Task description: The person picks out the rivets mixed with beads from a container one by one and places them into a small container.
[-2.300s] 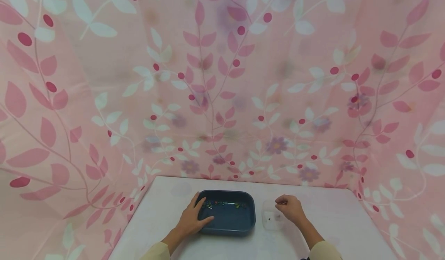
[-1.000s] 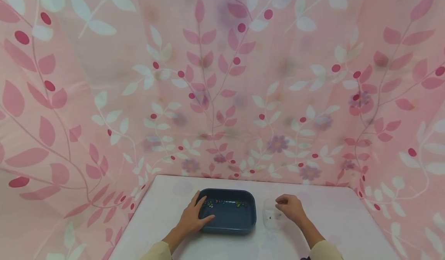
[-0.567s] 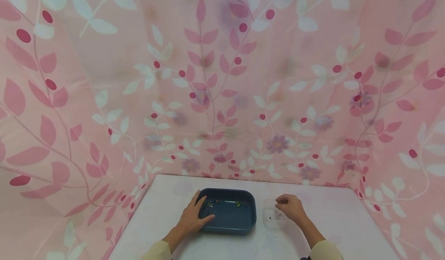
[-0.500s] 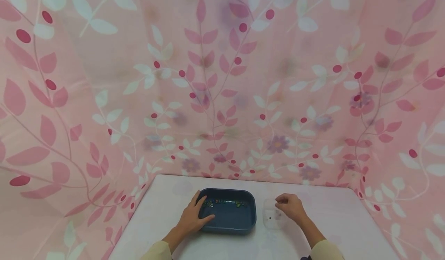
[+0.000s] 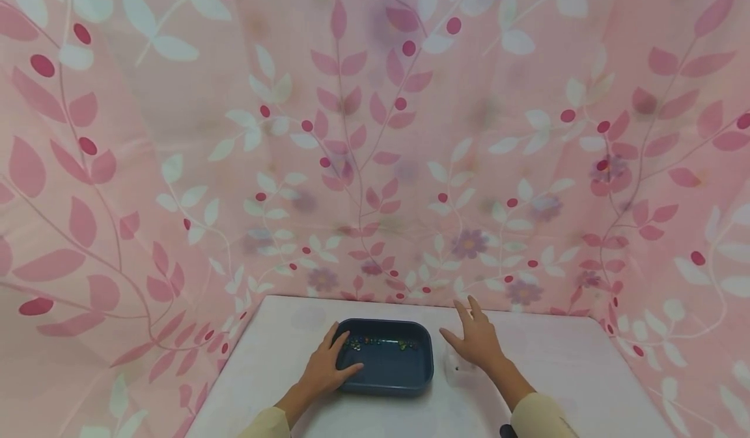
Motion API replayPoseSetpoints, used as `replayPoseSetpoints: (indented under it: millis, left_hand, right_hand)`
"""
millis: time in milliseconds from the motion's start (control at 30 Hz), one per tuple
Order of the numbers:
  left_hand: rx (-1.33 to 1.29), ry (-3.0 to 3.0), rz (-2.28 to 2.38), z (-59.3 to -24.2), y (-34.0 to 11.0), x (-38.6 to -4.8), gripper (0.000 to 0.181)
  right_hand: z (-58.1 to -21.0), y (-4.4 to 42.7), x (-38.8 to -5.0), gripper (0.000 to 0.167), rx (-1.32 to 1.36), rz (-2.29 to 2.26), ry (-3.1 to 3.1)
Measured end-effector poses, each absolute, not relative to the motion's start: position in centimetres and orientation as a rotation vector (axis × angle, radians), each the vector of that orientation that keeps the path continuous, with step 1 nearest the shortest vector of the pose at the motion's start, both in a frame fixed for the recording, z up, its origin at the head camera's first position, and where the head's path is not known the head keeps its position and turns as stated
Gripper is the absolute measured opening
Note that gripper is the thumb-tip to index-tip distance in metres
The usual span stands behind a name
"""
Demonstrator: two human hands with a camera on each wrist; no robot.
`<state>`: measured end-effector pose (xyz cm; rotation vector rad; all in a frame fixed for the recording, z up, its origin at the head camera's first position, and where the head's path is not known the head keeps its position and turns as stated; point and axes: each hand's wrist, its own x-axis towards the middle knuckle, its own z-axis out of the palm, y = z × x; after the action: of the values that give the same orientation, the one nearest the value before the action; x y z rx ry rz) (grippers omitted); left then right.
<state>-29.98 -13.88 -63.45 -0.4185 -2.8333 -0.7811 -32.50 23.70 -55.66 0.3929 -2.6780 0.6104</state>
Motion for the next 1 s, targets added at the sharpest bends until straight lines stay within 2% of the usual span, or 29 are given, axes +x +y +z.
replayPoseSetpoints:
  millis: [333,767,1000]
  left_hand:
    - [-0.422,-2.850,-0.790,-63.2,-13.8,-30.0,0.090]
    - [-0.413,-2.790,-0.782,-63.2,-14.2,-30.4,0.086]
    - [-0.452,-2.820,-0.791,-62.9,-14.2,-30.0,0.088]
  right_hand:
    - [-55.8,20.9,-32.7,0.092,0.456,0.428,-2.746]
    - [-55.9,18.2,-33.7,0.094,0.501,0.397,-2.740]
    - [-57.1,18.0,-33.4,0.095,0.508,0.333,-2.787]
